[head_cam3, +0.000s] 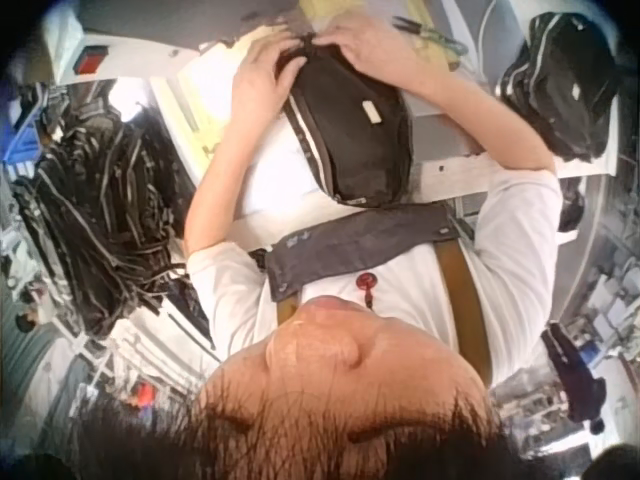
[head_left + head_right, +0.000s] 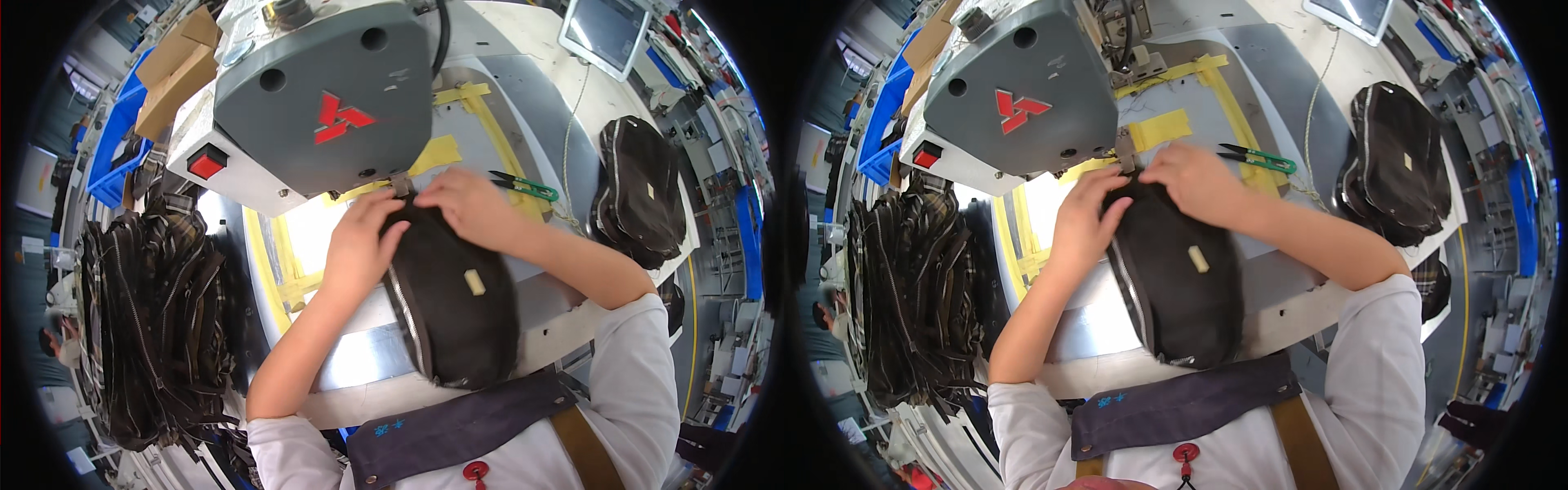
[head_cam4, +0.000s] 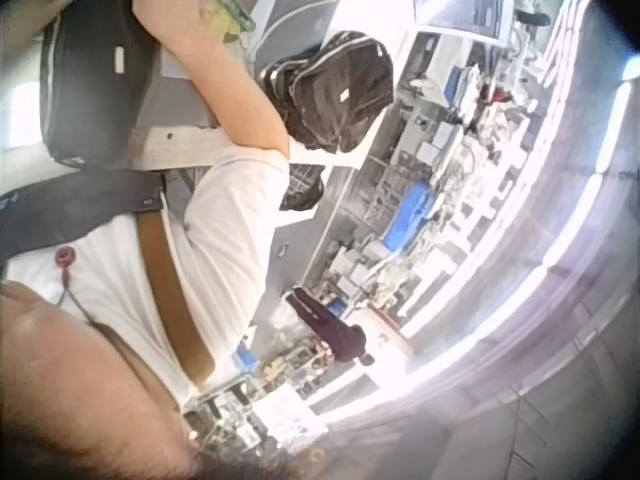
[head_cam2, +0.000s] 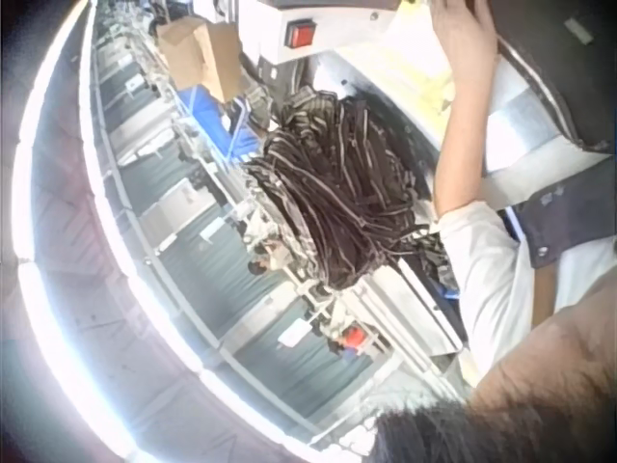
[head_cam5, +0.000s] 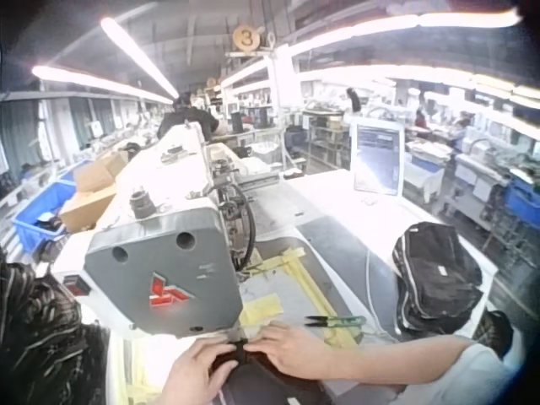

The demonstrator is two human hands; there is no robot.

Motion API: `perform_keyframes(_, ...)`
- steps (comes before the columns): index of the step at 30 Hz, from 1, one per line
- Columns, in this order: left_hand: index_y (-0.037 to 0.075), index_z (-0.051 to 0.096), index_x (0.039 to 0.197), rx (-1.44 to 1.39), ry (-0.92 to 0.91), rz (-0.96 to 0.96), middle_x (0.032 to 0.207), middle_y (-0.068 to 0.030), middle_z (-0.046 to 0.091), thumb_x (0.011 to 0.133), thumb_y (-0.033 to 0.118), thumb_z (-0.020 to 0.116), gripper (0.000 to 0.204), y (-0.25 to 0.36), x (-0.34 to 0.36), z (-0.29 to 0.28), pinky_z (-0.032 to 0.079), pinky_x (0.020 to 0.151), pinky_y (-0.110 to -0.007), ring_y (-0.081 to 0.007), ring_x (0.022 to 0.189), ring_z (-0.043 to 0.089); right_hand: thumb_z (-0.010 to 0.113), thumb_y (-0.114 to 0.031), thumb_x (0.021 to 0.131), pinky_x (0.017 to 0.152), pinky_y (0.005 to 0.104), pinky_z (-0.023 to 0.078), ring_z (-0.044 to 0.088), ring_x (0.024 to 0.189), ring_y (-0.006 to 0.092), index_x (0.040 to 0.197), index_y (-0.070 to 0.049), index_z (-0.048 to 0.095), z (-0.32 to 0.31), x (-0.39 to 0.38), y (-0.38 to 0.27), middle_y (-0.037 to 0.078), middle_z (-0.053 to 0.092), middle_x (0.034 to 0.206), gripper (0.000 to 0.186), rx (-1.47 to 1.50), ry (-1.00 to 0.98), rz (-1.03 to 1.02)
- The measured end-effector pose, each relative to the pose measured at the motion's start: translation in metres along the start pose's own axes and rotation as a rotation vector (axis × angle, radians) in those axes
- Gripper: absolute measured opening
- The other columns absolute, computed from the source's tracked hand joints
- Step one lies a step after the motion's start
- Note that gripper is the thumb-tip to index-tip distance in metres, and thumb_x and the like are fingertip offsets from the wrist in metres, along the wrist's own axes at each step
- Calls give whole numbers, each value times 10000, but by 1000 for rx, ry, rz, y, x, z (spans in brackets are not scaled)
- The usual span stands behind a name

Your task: The person aligns the zipper of a dark plaid bag with the fabric edge and sews it using an industrial sewing machine. They repeat this process for multiple bags, moving finished items to a stack on the right and picking up new ones from a pile on the left.

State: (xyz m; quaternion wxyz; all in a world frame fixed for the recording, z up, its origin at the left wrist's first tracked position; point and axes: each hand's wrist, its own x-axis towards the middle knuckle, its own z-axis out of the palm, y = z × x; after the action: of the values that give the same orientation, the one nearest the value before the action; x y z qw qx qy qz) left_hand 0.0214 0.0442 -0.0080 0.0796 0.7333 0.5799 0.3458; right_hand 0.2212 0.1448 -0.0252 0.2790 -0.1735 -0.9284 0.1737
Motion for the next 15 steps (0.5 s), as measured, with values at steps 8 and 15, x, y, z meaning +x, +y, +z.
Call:
perform_keyframes(8, -26, 644, 1043, -548, -619, -556, 865, -28, 645, 812, 19, 726, 249, 24, -33, -45, 500, 743, -249, -88, 784, 578, 627, -14, 768, 809, 380, 503, 597, 956, 271, 1008, -108, 682, -1, -51, -72, 57, 637, 1000, 264, 336, -183, -69)
perform_keyframes(15, -21, 657, 1071, -701, -603, -561, 918, -50, 680, 851, 7, 691, 225, 11, -36, -49, 508, 796, -244, -96, 839, 620, 620, -150, 839, 820, 374, 516, 600, 977, 264, 1123, -26, 626, -59, -66, 7, 74, 607, 1105, 310, -468, 96, 226)
